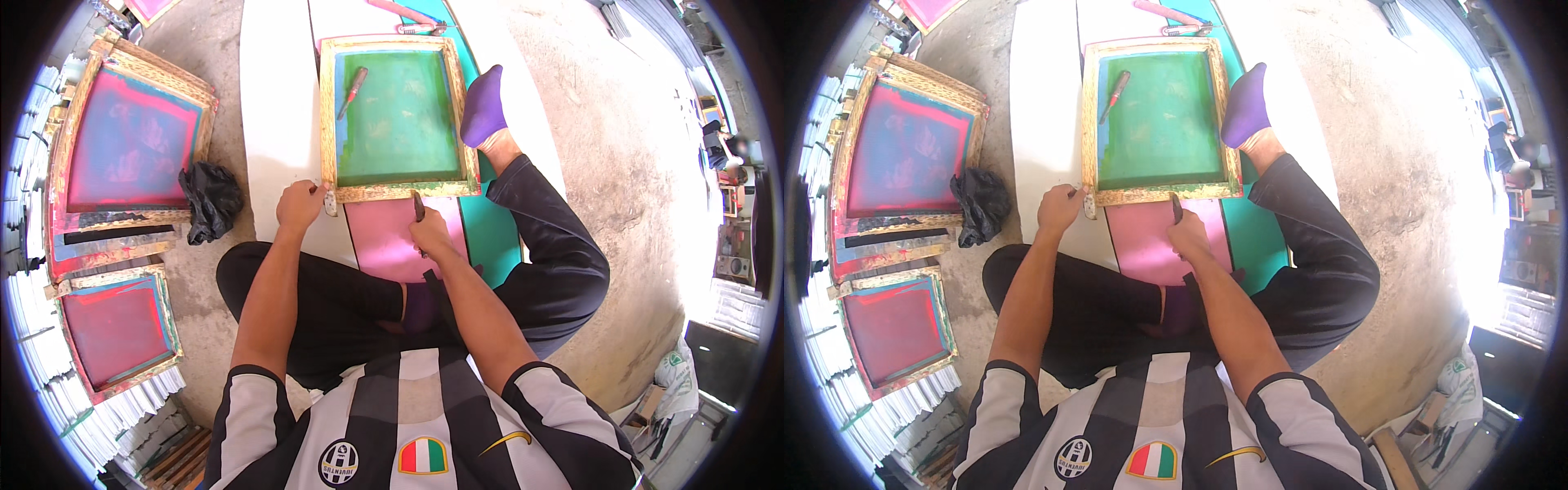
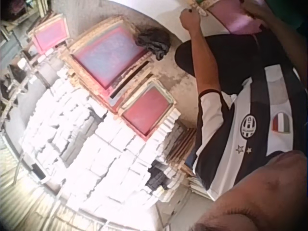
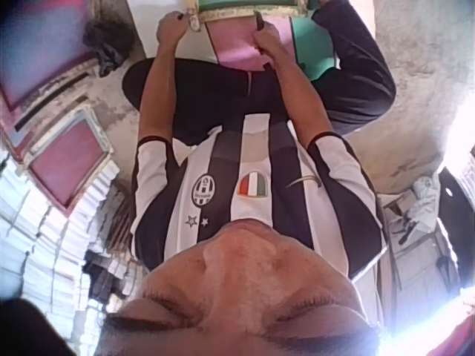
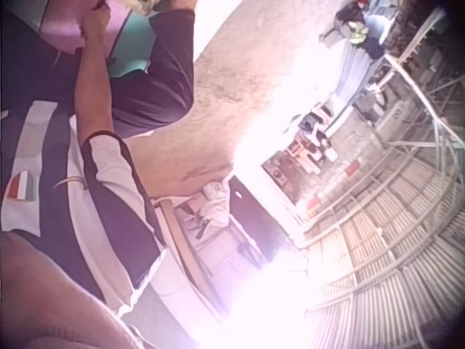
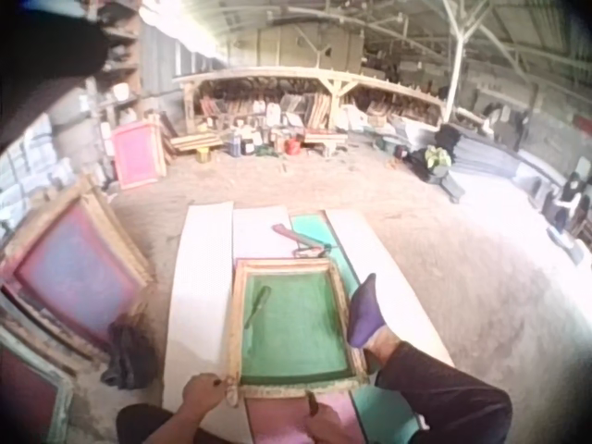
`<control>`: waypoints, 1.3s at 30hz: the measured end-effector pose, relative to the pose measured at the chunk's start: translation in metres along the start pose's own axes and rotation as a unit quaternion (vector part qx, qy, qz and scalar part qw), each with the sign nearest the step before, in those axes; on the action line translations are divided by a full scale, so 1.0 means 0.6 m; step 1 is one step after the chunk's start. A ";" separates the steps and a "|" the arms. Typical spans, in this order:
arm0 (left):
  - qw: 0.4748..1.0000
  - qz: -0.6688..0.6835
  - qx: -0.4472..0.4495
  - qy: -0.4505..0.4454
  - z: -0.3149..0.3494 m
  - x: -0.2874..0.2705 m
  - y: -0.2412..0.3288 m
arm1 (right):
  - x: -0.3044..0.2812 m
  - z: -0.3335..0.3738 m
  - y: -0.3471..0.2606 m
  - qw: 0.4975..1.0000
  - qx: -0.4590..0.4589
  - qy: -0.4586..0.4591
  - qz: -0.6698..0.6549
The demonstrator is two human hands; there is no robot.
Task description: The person sits on the floor and uses a small metal scraper to remove dried green paint from the wooden frame of a screen printing frame. The person repeatedly scrapes along the edges of the frame to clean the surface.
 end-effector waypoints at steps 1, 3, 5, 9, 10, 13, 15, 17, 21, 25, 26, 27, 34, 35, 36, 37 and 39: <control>1.000 0.003 0.001 -0.003 0.000 0.001 0.003 | 0.008 -0.010 0.009 0.996 -0.022 -0.030 -0.080; 1.000 0.004 0.007 -0.006 -0.003 0.005 0.005 | 0.024 -0.039 0.037 0.965 -0.066 -0.085 -0.239; 1.000 -0.002 0.005 -0.001 -0.002 0.003 -0.001 | 0.023 -0.025 0.030 0.957 -0.045 -0.111 -0.263; 0.996 -0.011 0.057 0.066 0.009 -0.011 0.021 | 0.027 0.009 0.011 0.957 -0.050 -0.148 -0.243; 0.990 -0.008 0.104 0.097 0.014 -0.018 0.034 | 0.034 0.014 0.003 0.960 -0.066 -0.160 -0.219; 0.959 0.033 0.256 0.114 0.032 -0.018 0.079 | 0.063 0.033 -0.029 0.964 -0.108 -0.186 -0.154; 0.936 0.049 0.334 0.104 0.046 -0.018 0.101 | 0.083 0.055 -0.059 0.965 -0.129 -0.195 -0.120; 0.914 0.049 0.390 0.100 0.059 -0.016 0.119 | 0.097 0.063 -0.077 0.965 -0.143 -0.198 -0.093; 0.919 0.025 0.383 0.086 0.058 -0.012 0.108 | 0.123 0.066 -0.100 0.965 -0.158 -0.203 -0.049; 0.925 -0.018 0.372 0.083 0.045 -0.007 0.090 | 0.134 0.076 -0.116 0.964 -0.159 -0.211 -0.002; 0.925 -0.033 0.369 0.080 0.042 -0.007 0.086 | 0.135 0.081 -0.120 0.964 -0.143 -0.226 -0.011; 0.934 -0.027 0.349 0.072 0.038 -0.007 0.079 | 0.135 0.086 -0.124 0.962 -0.127 -0.240 -0.020; 0.995 -0.090 0.047 0.015 0.001 -0.032 -0.032 | 0.130 0.093 -0.119 0.963 -0.107 -0.242 -0.041; 0.997 -0.078 -0.011 0.009 -0.001 -0.034 -0.057 | 0.126 0.089 -0.113 0.964 -0.103 -0.240 -0.043; 0.996 -0.086 -0.035 0.003 -0.002 -0.033 -0.071 | 0.121 0.080 -0.104 0.965 -0.099 -0.237 -0.045; 0.994 -0.092 -0.057 -0.003 -0.004 -0.029 -0.076 | 0.113 0.070 -0.094 0.967 -0.094 -0.232 -0.047; 0.991 -0.104 -0.083 -0.007 -0.007 -0.028 -0.087 | 0.105 0.056 -0.075 0.966 -0.105 -0.228 -0.060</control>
Point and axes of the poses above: each hand's wrist, its own z-axis away from the middle knuckle, its own x-axis out of the palm, y = z × x, the point moved 6 cm from there along -z, towards the middle knuckle, and after that the axes turned 11 degrees about x, right-handed, at the moved point
